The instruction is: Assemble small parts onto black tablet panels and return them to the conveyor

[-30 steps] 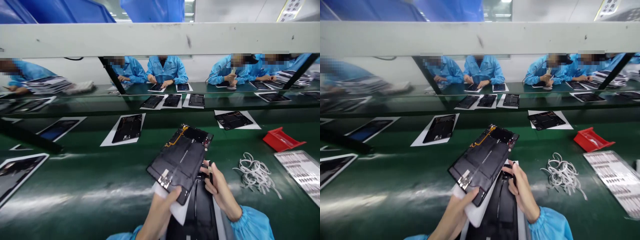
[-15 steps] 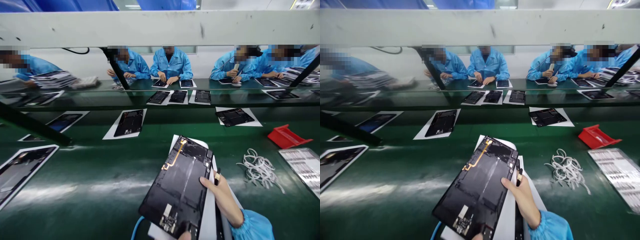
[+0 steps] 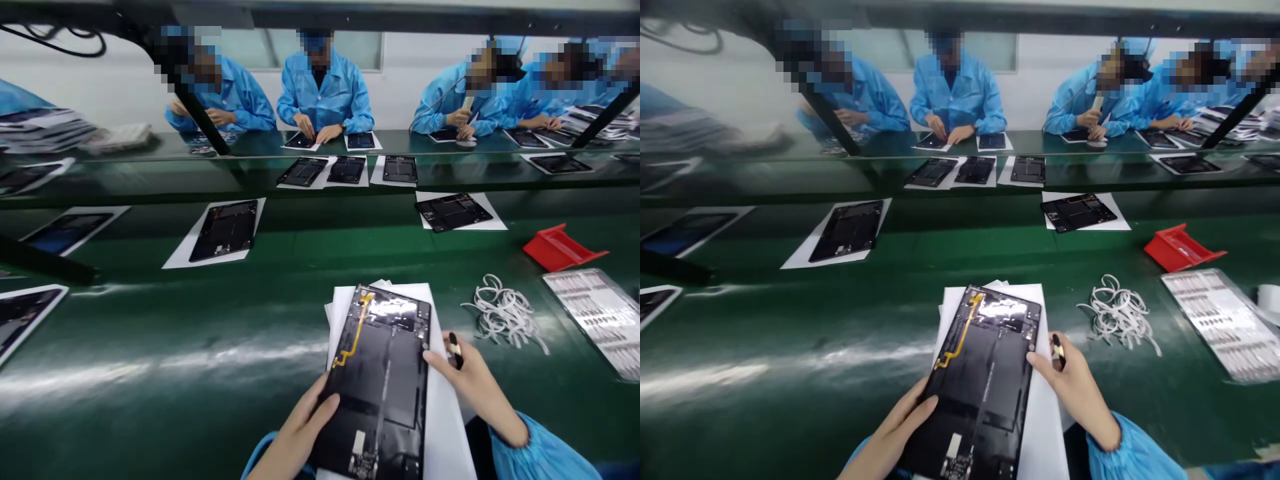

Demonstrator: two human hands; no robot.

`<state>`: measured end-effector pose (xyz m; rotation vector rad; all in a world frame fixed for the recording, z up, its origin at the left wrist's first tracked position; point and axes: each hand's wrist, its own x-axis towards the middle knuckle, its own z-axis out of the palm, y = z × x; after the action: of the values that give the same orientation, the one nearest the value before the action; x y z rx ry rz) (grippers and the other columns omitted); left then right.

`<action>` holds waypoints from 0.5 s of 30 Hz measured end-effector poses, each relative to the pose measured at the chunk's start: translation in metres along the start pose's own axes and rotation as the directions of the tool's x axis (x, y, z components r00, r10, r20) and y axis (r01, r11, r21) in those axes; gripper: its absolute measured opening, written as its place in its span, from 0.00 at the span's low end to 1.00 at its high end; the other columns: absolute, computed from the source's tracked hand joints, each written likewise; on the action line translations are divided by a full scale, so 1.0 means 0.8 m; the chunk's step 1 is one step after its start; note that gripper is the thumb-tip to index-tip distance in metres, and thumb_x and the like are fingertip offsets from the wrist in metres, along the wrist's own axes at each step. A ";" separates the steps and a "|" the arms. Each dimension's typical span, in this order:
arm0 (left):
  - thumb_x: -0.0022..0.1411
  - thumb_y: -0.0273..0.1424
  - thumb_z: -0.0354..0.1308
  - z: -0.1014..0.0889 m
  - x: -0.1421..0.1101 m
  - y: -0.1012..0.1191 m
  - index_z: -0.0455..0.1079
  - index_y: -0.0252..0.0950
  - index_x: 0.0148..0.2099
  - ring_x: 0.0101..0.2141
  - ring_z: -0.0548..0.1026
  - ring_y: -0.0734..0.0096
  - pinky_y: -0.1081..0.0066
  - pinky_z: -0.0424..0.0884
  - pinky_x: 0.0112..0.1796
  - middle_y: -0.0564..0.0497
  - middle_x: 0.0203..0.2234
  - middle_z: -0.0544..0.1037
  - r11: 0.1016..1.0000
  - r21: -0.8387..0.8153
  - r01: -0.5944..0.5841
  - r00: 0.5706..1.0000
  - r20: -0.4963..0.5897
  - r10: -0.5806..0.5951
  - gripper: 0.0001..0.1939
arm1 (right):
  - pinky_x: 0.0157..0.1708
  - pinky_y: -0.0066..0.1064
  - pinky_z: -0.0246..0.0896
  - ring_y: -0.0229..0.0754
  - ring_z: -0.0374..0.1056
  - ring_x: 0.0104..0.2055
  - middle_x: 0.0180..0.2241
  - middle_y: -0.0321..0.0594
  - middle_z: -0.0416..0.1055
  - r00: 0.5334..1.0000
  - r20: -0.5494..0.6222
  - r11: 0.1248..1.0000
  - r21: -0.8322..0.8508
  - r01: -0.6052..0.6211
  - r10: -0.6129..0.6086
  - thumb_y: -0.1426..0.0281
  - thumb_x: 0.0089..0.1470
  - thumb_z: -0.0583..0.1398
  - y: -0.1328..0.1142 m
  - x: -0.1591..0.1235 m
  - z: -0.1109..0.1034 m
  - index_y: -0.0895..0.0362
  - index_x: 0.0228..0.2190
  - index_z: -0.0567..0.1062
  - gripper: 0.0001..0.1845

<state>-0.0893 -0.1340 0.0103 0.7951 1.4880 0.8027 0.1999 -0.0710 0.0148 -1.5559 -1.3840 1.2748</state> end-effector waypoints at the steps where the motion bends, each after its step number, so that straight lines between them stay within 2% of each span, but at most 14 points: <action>1: 0.54 0.47 0.62 0.001 -0.006 0.000 0.76 0.43 0.45 0.56 0.69 0.51 0.62 0.65 0.55 0.48 0.48 0.78 0.997 0.071 -0.011 1.000 0.000 0.011 0.20 | 0.26 0.30 0.63 0.40 0.66 0.24 0.23 0.34 0.71 1.000 -0.023 1.000 -0.024 0.001 -0.002 0.56 0.47 0.66 0.006 0.000 0.001 0.56 0.37 0.75 0.19; 2: 0.55 0.47 0.60 0.001 -0.011 0.000 0.76 0.44 0.43 0.53 0.71 0.52 0.64 0.68 0.52 0.49 0.45 0.79 0.985 0.170 -0.029 1.000 0.001 0.030 0.18 | 0.23 0.28 0.59 0.37 0.62 0.21 0.20 0.31 0.67 0.999 -0.033 0.999 -0.047 0.005 -0.006 0.56 0.47 0.66 0.011 0.000 0.003 0.56 0.36 0.75 0.19; 4: 0.59 0.47 0.55 -0.004 -0.020 0.000 0.74 0.44 0.35 0.43 0.76 0.55 0.67 0.71 0.43 0.49 0.35 0.80 0.913 0.398 -0.091 0.996 0.044 0.080 0.14 | 0.21 0.27 0.55 0.35 0.58 0.20 0.19 0.29 0.62 0.997 -0.072 0.996 -0.092 0.012 -0.018 0.56 0.48 0.65 0.017 -0.002 0.004 0.56 0.36 0.75 0.18; 6: 0.62 0.46 0.51 -0.014 -0.021 0.003 0.67 0.42 0.27 0.27 0.75 0.62 0.70 0.70 0.31 0.52 0.23 0.75 0.779 0.608 -0.155 0.987 0.066 0.145 0.17 | 0.22 0.28 0.54 0.37 0.58 0.22 0.20 0.32 0.63 0.984 -0.175 0.992 -0.124 0.017 -0.039 0.55 0.51 0.63 0.017 -0.003 0.001 0.56 0.33 0.75 0.17; 8: 0.63 0.45 0.49 -0.023 -0.014 0.013 0.62 0.42 0.24 0.19 0.69 0.67 0.72 0.63 0.23 0.54 0.17 0.69 0.625 0.760 -0.175 0.970 0.024 0.243 0.19 | 0.26 0.30 0.56 0.40 0.62 0.27 0.22 0.35 0.65 0.957 -0.281 0.994 -0.102 0.041 -0.068 0.54 0.56 0.60 0.015 -0.003 -0.007 0.56 0.30 0.76 0.18; 10: 0.64 0.44 0.50 -0.022 0.002 0.031 0.65 0.43 0.28 0.20 0.70 0.67 0.72 0.63 0.23 0.54 0.20 0.72 0.516 0.826 -0.228 0.922 0.013 0.387 0.15 | 0.31 0.31 0.59 0.42 0.65 0.32 0.25 0.38 0.68 0.936 -0.336 0.995 -0.046 0.093 -0.103 0.54 0.60 0.55 0.013 -0.002 -0.015 0.56 0.30 0.77 0.21; 11: 0.64 0.44 0.51 -0.016 0.013 0.043 0.68 0.43 0.33 0.24 0.73 0.66 0.71 0.65 0.25 0.53 0.23 0.74 0.479 0.824 -0.302 0.890 0.064 0.451 0.13 | 0.34 0.32 0.60 0.43 0.66 0.33 0.27 0.40 0.69 0.931 -0.345 0.992 -0.015 0.123 -0.121 0.53 0.62 0.52 0.013 -0.002 -0.017 0.56 0.30 0.78 0.24; 13: 0.66 0.42 0.51 0.007 0.038 0.067 0.70 0.44 0.44 0.33 0.76 0.63 0.69 0.70 0.35 0.49 0.33 0.77 0.425 0.749 -0.508 0.808 0.244 0.537 0.11 | 0.33 0.33 0.60 0.42 0.66 0.32 0.29 0.41 0.71 0.935 -0.322 0.985 0.045 0.168 -0.145 0.53 0.64 0.48 0.015 -0.003 -0.016 0.56 0.29 0.78 0.27; 15: 0.67 0.39 0.51 0.041 0.065 0.089 0.69 0.44 0.51 0.42 0.74 0.61 0.66 0.70 0.44 0.47 0.41 0.76 0.392 0.633 -0.668 0.728 0.444 0.523 0.13 | 0.32 0.33 0.61 0.42 0.67 0.30 0.26 0.41 0.70 0.951 -0.261 0.976 0.095 0.198 -0.167 0.55 0.65 0.48 0.019 -0.007 -0.008 0.56 0.28 0.76 0.26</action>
<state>-0.0578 -0.0514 0.0420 2.1231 1.3447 0.5413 0.2105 -0.0784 0.0035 -1.4167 -1.2343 0.9922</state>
